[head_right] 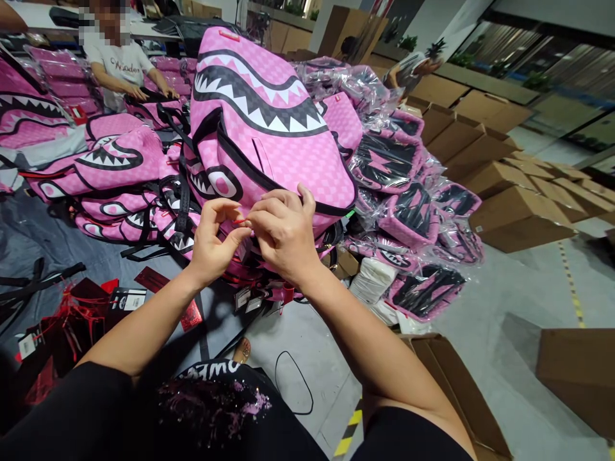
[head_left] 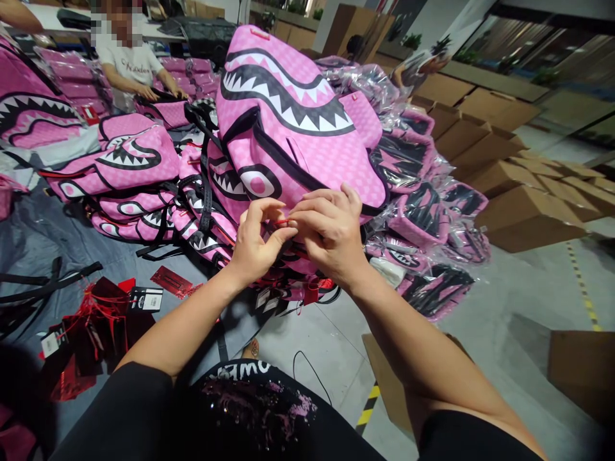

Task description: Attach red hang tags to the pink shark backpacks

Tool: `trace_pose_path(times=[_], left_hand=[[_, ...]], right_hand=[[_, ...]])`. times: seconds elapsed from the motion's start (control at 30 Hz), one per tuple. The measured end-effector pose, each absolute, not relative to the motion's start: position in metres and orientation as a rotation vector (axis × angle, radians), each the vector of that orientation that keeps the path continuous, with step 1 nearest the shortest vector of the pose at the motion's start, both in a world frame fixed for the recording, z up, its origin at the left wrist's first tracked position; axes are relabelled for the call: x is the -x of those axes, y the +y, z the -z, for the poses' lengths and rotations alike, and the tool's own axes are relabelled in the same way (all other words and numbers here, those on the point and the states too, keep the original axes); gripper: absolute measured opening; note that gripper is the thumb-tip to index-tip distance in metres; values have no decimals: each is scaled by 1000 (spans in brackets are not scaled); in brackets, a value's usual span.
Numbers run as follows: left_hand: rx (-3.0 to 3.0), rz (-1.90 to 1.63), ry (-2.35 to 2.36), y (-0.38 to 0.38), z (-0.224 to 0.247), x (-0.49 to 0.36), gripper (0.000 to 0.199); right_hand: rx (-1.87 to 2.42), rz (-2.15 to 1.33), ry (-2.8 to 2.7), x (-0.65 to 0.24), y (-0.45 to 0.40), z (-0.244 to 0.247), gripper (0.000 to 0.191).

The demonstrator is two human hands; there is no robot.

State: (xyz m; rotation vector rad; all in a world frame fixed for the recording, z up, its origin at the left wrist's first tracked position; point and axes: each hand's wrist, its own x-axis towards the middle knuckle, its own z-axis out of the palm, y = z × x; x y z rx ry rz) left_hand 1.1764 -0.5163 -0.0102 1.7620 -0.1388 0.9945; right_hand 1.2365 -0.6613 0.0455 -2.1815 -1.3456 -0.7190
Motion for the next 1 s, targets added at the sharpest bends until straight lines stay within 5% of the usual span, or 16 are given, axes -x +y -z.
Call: trace_pose_path(times=[0.47,1.0], left_hand=[[-1885,-1078,-161,-517,11,-1176,34],[-1797,-1011,-137,-519,15,-1178,23]], right_hand=[[2185,707,-1363,-1238,-663,-43,16],[2160,722,-1359,-1239,-665,-41,16]])
